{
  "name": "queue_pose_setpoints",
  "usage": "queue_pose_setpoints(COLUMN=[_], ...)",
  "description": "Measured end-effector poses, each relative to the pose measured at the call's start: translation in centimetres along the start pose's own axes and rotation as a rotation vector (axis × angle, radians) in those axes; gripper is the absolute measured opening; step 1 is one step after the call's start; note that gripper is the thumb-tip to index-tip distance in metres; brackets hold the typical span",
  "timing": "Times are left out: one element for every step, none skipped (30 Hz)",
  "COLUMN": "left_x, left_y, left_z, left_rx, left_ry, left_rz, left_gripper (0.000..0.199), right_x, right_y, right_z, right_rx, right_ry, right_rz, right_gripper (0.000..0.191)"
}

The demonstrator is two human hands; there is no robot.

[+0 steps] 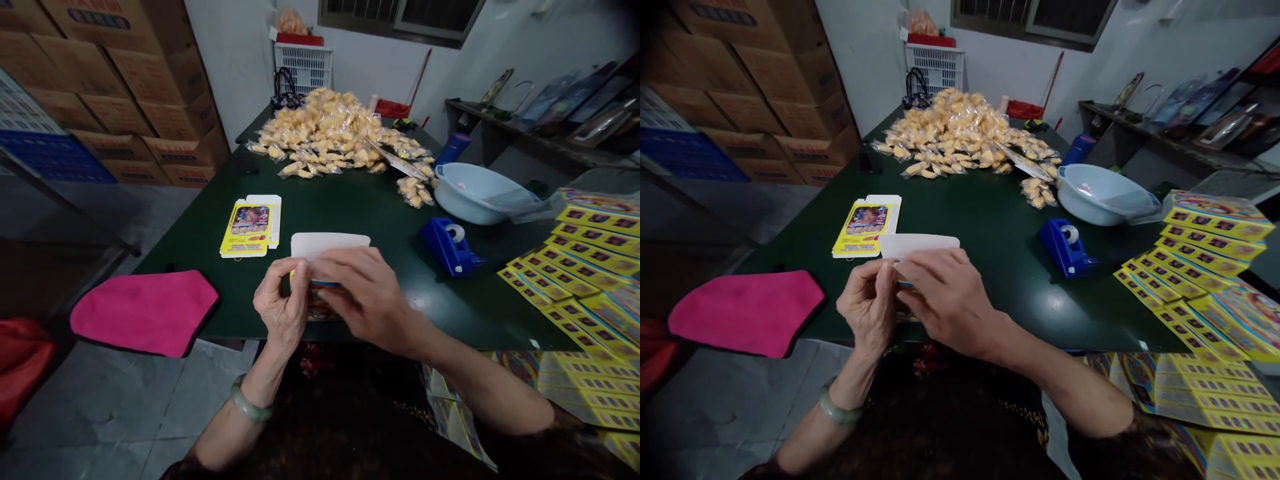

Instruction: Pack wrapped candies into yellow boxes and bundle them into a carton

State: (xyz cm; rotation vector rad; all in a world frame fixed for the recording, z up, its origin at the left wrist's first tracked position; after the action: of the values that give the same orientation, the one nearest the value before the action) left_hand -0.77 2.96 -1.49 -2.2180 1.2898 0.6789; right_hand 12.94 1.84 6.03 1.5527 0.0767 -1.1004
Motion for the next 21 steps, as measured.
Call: queue_pose_setpoints(left_x=[-0.1,-0.2,-0.3,-0.4,-0.5,-0.6,-0.7,-0.8,-0.8,-0.9,-0.9,-0.8,-0.8,-0.7,-0.7,-0.6,-0.5,-0.4,-0.4,-0.4,-0.4], left_y=[0.0,0.0,0.0,-0.1,-0.2,-0.3,-0.4,-0.4,-0.5,-0.5,-0.4,-0.3,-0.2,-0.2,-0.1,0.0,0.0,0.0,0.0,0.0,0.0], left_z=[0.0,0.0,0.0,0.0,0.0,0.1,0.1,0.2,0.3,0.4,0.5,0.6,0.7,0.7,0.8,0.8,0.8,0.8,0.8,0.8,0.9], left_rx=[0.008,0.018,0.030,0.042,0.051,0.060,0.069,0.078,0.084,0.088,0.091,0.094,0.097,0.104,0.114,0.124,0.130,0.132,0.141,0.166,0.207], left_ry=[-0.005,-0.014,-0.021,-0.023,-0.022,-0.017,-0.011,-0.003,0.007,0.017,0.027,0.036,0.041,0.042,0.035,0.026,0.016,0.012,0.020,0.045,0.083], left_rz=[0.005,0.004,0.002,-0.003,-0.013,-0.022,-0.032,-0.040,-0.046,-0.050,-0.052,-0.052,-0.053,-0.051,-0.047,-0.041,-0.037,-0.036,-0.041,-0.045,-0.047], left_gripper=[0.005,0.003,0.002,0.002,0.002,0.003,0.003,0.004,0.005,0.007,0.010,0.014,0.017,0.019,0.018,0.016,0.014,0.012,0.011,0.008,0.008], right_x=[0.7,1.5,2.4,3.3,4.1,4.7,5.1,5.4,5.5,5.5,5.4,5.3,5.1,5.0,4.9,4.8,4.7,4.7,4.6,4.4,4.3], right_y=[0.6,1.2,1.6,1.7,1.4,0.8,0.0,-0.8,-1.6,-2.3,-2.8,-3.2,-3.5,-3.7,-3.8,-3.8,-3.7,-3.6,-3.4,-3.2,-3.0], right_z=[-0.4,-0.9,-1.4,-2.1,-2.8,-3.4,-4.0,-4.5,-4.9,-5.2,-5.5,-5.7,-5.9,-6.0,-6.1,-6.1,-6.1,-6.1,-6.0,-5.9,-5.8], right_rx=[-0.022,-0.036,-0.052,-0.089,-0.164,-0.281,-0.426,-0.579,-0.729,-0.867,-0.987,-1.087,-1.170,-1.238,-1.288,-1.319,-1.329,-1.318,-1.287,-1.240,-1.182], right_ry=[-0.037,-0.105,-0.204,-0.322,-0.443,-0.557,-0.652,-0.716,-0.756,-0.784,-0.808,-0.834,-0.857,-0.878,-0.888,-0.887,-0.877,-0.860,-0.839,-0.817,-0.797], right_rz=[-0.159,-0.316,-0.434,-0.489,-0.489,-0.437,-0.360,-0.294,-0.254,-0.242,-0.243,-0.243,-0.241,-0.229,-0.213,-0.196,-0.178,-0.159,-0.139,-0.120,-0.108], right_gripper=[0.019,0.021,0.024,0.026,0.026,0.024,0.022,0.021,0.020,0.019,0.019,0.021,0.023,0.025,0.027,0.028,0.028,0.028,0.028,0.028,0.027])
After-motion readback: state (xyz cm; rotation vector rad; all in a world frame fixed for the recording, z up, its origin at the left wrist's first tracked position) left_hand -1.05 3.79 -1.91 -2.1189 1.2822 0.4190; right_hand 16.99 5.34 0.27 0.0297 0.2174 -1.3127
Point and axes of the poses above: each hand's wrist, its own x-axis away from the middle knuckle, its own y-axis out of the back of the hand, z = x × y, the point moved 3 cm from there along -x, towards the middle knuckle, and after that the axes turned 4 degrees about x, right-handed, at the moved point
